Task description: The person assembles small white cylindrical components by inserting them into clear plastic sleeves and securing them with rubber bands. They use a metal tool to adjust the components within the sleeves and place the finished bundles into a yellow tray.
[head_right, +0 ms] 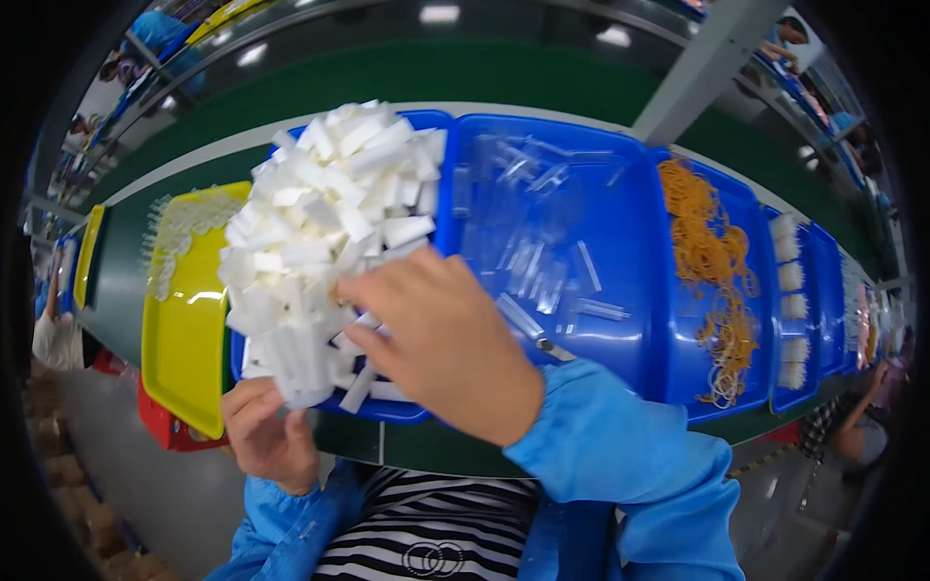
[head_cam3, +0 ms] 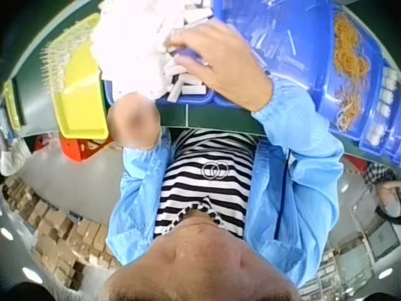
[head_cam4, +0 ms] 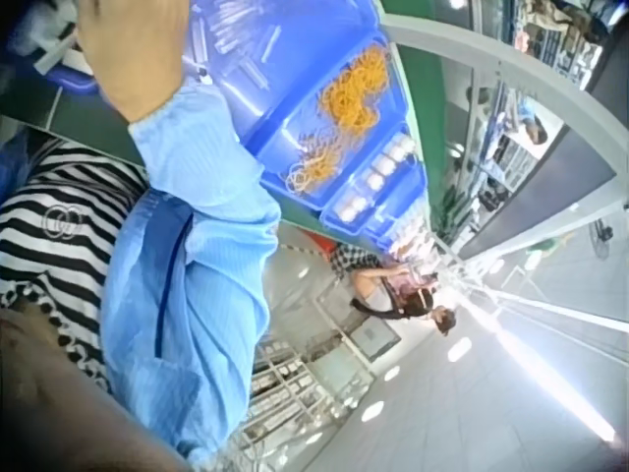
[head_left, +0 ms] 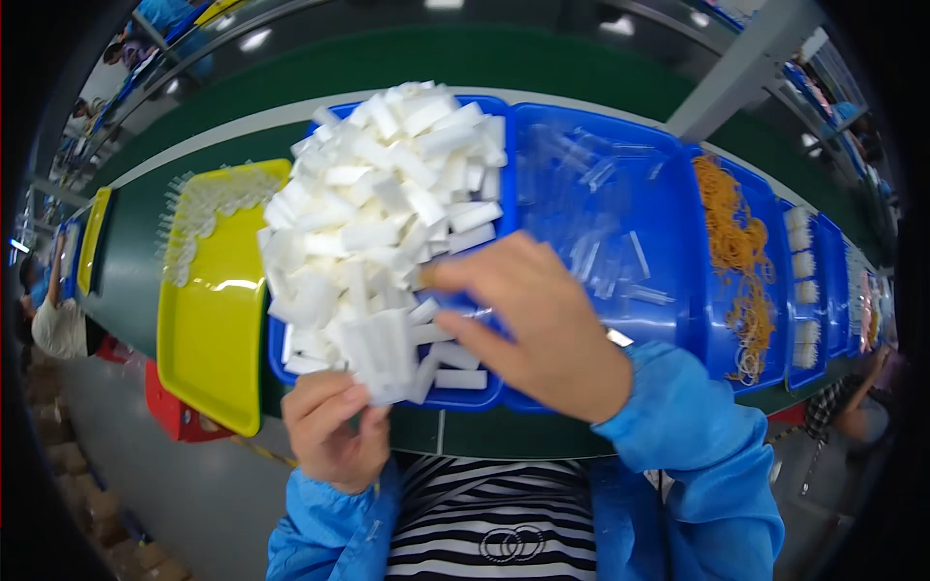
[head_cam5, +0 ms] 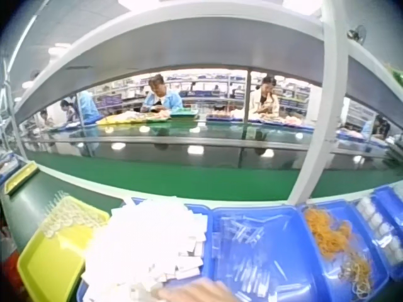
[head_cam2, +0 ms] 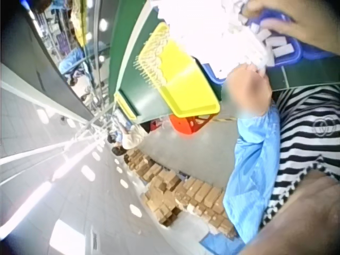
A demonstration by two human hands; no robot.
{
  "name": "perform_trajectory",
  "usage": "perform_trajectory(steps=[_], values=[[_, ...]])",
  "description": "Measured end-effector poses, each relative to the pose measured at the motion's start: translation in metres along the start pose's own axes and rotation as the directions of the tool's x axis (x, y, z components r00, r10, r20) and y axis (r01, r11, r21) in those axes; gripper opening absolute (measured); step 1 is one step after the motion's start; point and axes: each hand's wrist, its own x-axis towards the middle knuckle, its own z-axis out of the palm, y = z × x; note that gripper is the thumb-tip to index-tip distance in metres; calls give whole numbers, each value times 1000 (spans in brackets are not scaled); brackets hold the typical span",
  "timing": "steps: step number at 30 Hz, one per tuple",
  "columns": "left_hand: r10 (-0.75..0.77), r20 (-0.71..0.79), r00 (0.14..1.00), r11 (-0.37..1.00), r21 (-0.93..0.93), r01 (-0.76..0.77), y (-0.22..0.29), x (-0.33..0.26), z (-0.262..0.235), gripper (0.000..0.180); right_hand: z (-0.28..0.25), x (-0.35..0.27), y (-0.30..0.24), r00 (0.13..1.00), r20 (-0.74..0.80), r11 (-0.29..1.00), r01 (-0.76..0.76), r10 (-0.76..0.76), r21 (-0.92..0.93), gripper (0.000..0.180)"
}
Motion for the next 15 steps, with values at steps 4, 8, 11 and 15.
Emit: perform_trajectory(steps=[4,8,11,15], values=[[-30,-54,998,991,125,36,-13,-24,-4,25,27,-25,8,978,176,966,152,-115,-210,13],[-36,-92,995,999,19,38,-17,-36,4,40,40,-17,-2,913,398,864,268,-87,-427,12],[4,-63,998,999,54,-1,0,-25,18,21,32,-15,-10,814,581,797,359,-12,-486,14],[15,-84,996,1000,-6,-16,2,-21,22,21,39,-20,7,935,325,760,312,-140,-570,18]])
